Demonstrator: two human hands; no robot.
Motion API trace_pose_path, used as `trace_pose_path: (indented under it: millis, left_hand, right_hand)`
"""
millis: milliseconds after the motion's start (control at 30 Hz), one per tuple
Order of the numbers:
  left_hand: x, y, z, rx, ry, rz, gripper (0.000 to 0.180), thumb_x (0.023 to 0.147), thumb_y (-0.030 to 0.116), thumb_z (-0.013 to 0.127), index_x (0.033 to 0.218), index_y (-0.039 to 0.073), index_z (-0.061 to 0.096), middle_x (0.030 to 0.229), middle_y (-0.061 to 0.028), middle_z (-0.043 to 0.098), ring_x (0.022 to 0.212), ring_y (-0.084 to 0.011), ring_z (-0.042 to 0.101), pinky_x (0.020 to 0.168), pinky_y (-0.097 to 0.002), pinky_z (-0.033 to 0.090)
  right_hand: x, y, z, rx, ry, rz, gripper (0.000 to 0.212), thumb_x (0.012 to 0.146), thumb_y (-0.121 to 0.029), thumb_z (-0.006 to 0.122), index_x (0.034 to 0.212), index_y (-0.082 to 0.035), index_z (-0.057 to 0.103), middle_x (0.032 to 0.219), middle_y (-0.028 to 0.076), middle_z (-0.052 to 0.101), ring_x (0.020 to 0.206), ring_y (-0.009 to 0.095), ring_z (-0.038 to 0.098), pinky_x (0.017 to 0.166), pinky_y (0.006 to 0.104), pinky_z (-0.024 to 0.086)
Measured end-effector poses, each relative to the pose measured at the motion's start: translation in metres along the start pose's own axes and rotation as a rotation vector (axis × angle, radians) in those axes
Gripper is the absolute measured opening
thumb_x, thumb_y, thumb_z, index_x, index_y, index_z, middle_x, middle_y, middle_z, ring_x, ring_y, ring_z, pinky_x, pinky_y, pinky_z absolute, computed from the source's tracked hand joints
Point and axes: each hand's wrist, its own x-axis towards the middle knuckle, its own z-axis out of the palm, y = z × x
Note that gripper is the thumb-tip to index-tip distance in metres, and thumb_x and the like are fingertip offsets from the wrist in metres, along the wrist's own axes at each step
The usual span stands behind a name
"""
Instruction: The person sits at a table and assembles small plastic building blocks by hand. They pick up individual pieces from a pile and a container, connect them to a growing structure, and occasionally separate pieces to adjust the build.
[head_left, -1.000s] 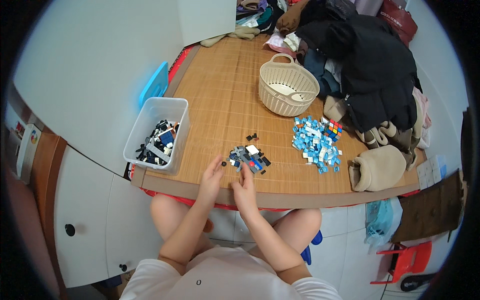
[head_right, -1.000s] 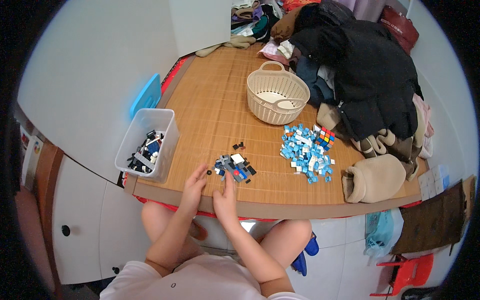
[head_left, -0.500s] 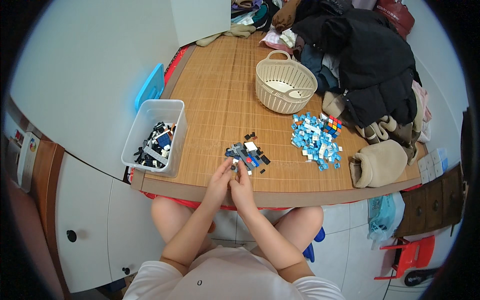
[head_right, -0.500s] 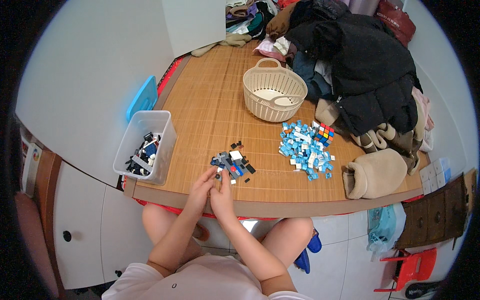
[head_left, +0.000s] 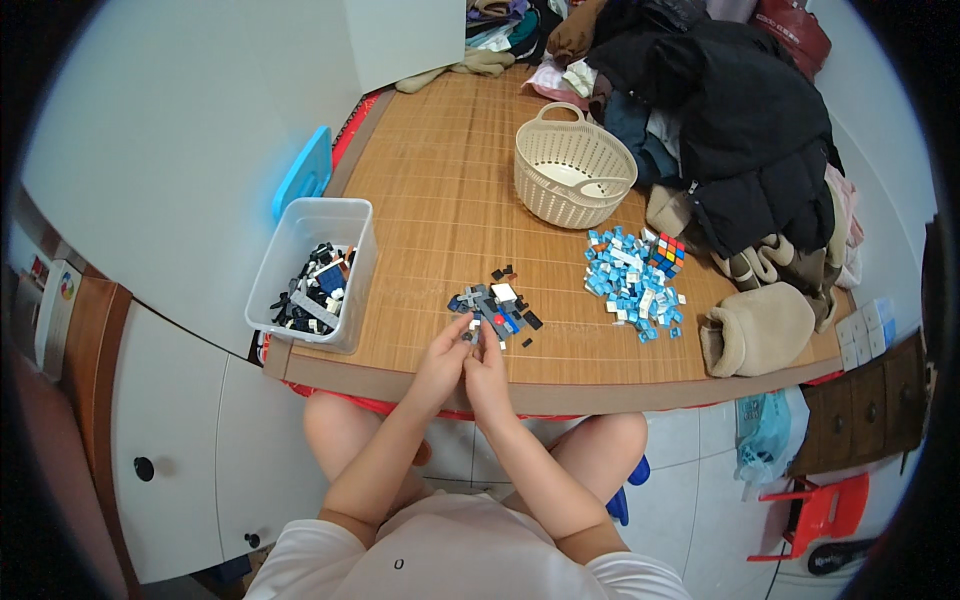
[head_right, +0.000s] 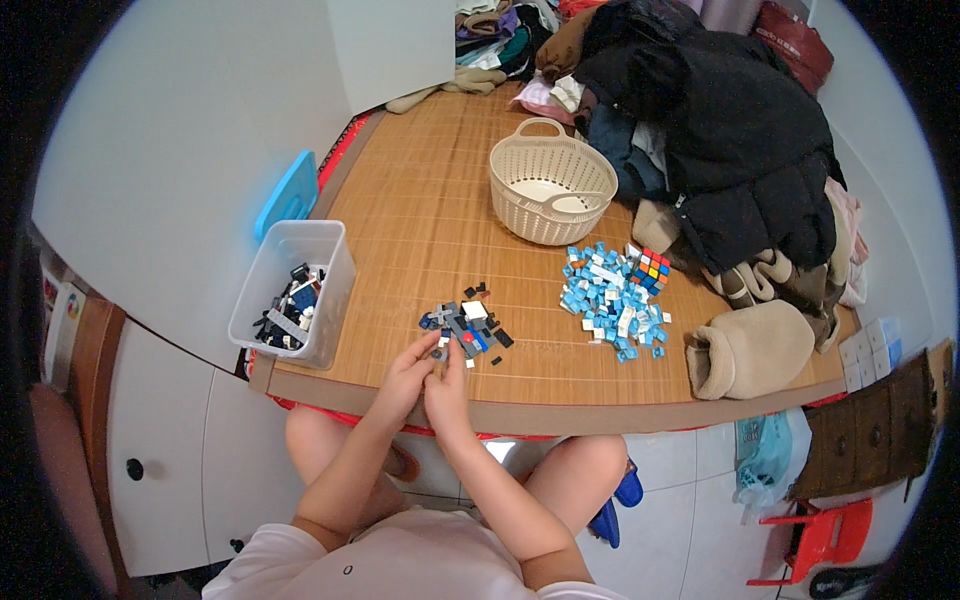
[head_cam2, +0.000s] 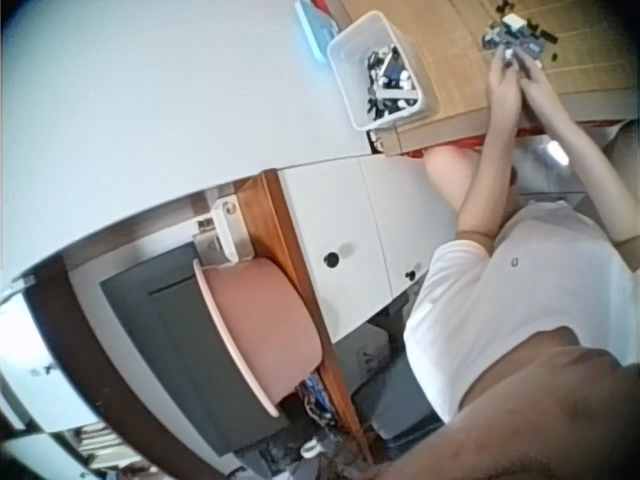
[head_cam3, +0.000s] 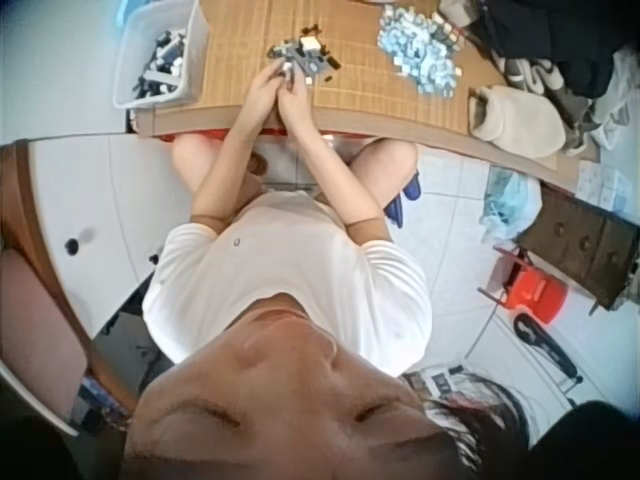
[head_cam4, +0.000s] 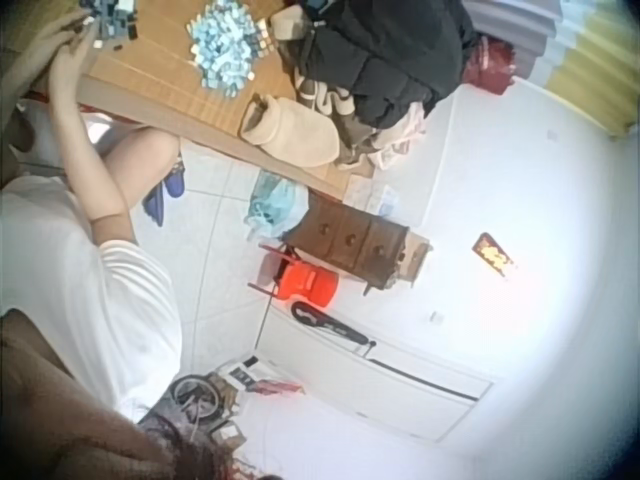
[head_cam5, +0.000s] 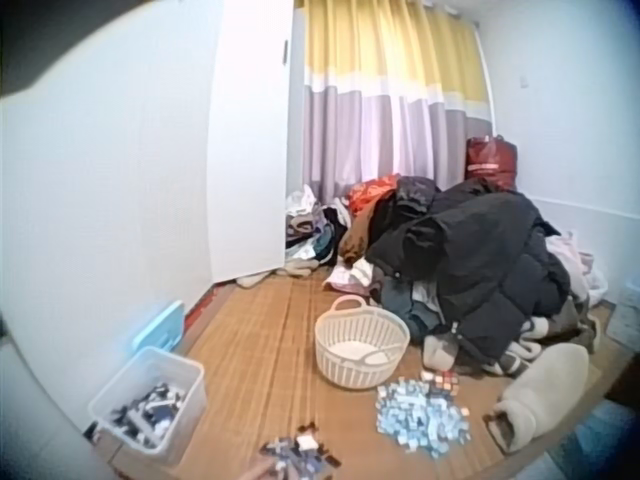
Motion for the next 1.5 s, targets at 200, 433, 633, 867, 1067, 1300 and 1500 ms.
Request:
trace_pose_path:
  millis: [200,433,633,867,1067,1300,1500]
  left_hand:
    - [-0.004,-0.012,0.001,-0.226,0.029,-0.039,0.045,0.086,0.0,0.039,0.131,-0.003,0.037,0.129,-0.0132,0.043,0.109,-0.0147,0.048,0.09,-0.0246,0.039]
    - [-0.008,-0.006,0.01,-0.304,0.089,-0.024,0.046,0.085,0.0,0.039,0.13,-0.004,0.036,0.127,-0.0138,0.043,0.111,-0.0159,0.047,0.092,-0.0256,0.038]
    - [-0.017,0.005,0.022,-0.376,0.131,-0.037,0.049,0.085,0.0,0.038,0.132,-0.005,0.031,0.132,-0.0162,0.04,0.119,-0.0193,0.041,0.099,-0.0283,0.033]
    - [-0.012,-0.008,0.015,-0.5,0.12,-0.029,0.05,0.086,0.002,0.039,0.133,-0.008,0.027,0.135,-0.019,0.035,0.122,-0.0212,0.039,0.103,-0.0304,0.031]
    - [-0.016,-0.01,0.014,-0.548,0.112,-0.019,0.048,0.087,0.003,0.039,0.133,-0.008,0.027,0.132,-0.0186,0.038,0.123,-0.0216,0.039,0.103,-0.0307,0.031]
    - [-0.031,0.009,0.025,-0.561,0.131,-0.019,0.047,0.088,0.003,0.039,0.133,-0.007,0.029,0.135,-0.017,0.036,0.126,-0.0212,0.035,0.105,-0.0306,0.028]
    - [-0.034,0.013,0.023,-0.588,0.103,0.023,0.048,0.086,0.002,0.038,0.132,-0.008,0.029,0.137,-0.0176,0.034,0.13,-0.0217,0.03,0.107,-0.0314,0.024]
  right_hand:
    - [-0.007,-0.016,0.004,0.044,-0.015,0.08,0.06,0.081,0.007,0.036,0.138,0.001,0.019,0.136,0.017,0.033,0.124,0.022,0.036,0.098,0.0296,0.033]
    - [-0.004,-0.009,-0.001,-0.017,0.019,0.021,0.057,0.082,0.006,0.036,0.137,0.002,0.021,0.131,0.018,0.038,0.118,0.022,0.042,0.095,0.0291,0.036]
    - [-0.012,-0.02,0.003,-0.04,0.002,0.049,0.057,0.082,0.006,0.037,0.137,0.002,0.021,0.128,0.016,0.041,0.114,0.02,0.045,0.092,0.0281,0.038]
    - [-0.003,-0.013,-0.005,-0.042,-0.026,0.055,0.053,0.085,0.003,0.039,0.136,0.001,0.027,0.117,0.012,0.046,0.102,0.015,0.048,0.086,0.0258,0.04]
    - [-0.006,-0.004,-0.009,-0.016,-0.026,0.006,0.052,0.085,0.003,0.039,0.135,0.002,0.027,0.122,0.013,0.044,0.107,0.018,0.047,0.09,0.0271,0.039]
    - [-0.025,-0.019,0.0,0.029,0.02,-0.031,0.053,0.085,0.004,0.038,0.136,0.005,0.024,0.13,0.018,0.038,0.118,0.021,0.042,0.098,0.0292,0.035]
    - [-0.03,-0.025,0.002,0.083,-0.031,-0.067,0.054,0.084,0.005,0.037,0.136,0.004,0.023,0.133,0.018,0.036,0.12,0.021,0.041,0.099,0.0292,0.033]
